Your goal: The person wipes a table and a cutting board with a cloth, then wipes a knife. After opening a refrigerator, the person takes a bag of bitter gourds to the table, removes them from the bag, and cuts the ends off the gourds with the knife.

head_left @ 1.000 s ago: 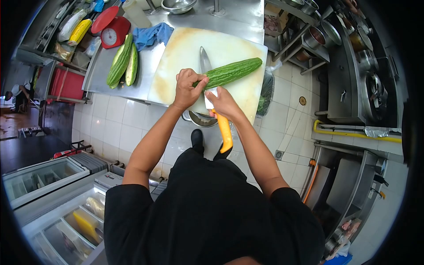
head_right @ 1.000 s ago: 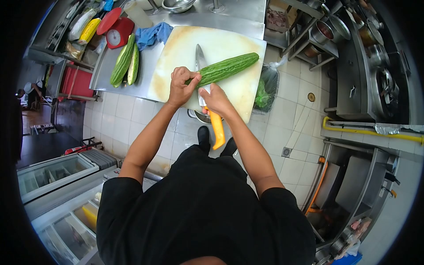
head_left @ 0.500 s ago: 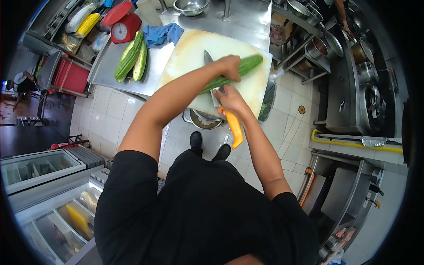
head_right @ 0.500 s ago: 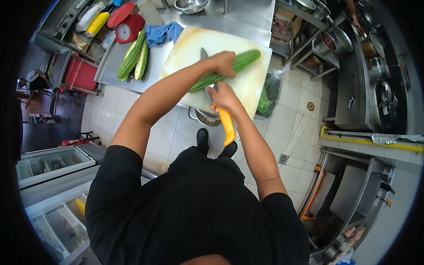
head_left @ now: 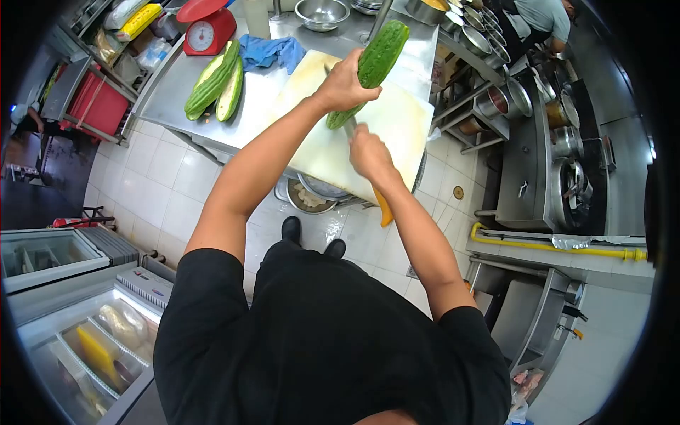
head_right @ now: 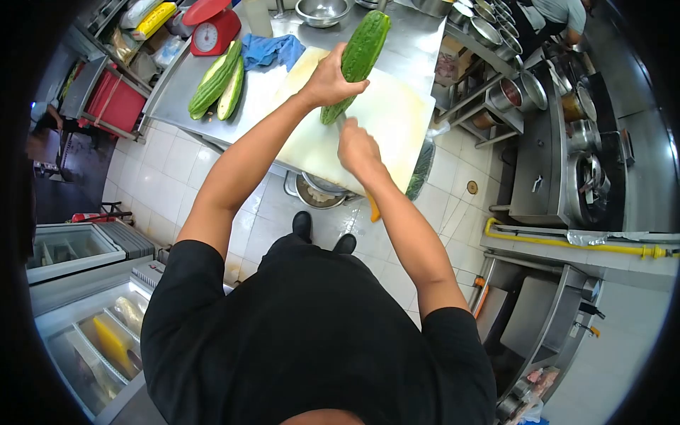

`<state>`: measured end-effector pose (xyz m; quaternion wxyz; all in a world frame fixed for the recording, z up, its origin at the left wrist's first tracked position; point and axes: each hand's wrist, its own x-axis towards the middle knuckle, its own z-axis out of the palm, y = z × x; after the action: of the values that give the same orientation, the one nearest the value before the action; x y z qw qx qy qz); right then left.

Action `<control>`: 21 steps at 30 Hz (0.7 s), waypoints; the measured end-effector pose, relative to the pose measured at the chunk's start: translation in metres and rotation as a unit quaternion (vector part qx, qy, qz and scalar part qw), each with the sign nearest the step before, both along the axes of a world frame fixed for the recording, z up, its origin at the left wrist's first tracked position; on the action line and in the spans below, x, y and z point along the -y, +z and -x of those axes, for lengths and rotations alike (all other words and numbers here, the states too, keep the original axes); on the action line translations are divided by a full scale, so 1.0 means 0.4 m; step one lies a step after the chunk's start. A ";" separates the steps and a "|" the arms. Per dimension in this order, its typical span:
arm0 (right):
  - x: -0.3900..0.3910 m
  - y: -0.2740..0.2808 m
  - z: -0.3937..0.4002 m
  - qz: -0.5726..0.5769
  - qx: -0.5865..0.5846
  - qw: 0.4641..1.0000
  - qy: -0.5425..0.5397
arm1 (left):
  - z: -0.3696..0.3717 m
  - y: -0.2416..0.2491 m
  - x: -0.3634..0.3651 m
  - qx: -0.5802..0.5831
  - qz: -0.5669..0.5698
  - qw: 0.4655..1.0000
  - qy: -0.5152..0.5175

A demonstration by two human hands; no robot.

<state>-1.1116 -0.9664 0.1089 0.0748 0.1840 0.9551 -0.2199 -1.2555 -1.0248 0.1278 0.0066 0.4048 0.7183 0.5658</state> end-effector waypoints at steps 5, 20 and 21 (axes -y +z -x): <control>0.023 0.019 -0.046 -0.027 0.081 0.996 0.019 | 0.018 -0.017 0.013 0.014 -0.025 1.000 -0.011; 0.099 -0.062 -0.035 -0.083 0.114 0.989 -0.038 | 0.017 -0.013 0.015 0.025 -0.042 0.995 -0.085; 0.099 -0.069 -0.038 -0.088 0.112 0.989 -0.037 | 0.025 -0.011 0.015 0.032 -0.034 0.996 -0.074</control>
<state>-1.0963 -1.0059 0.0813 0.1571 0.2482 0.9488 -0.1159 -1.2653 -1.0309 0.1233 0.0574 0.4385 0.6659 0.6008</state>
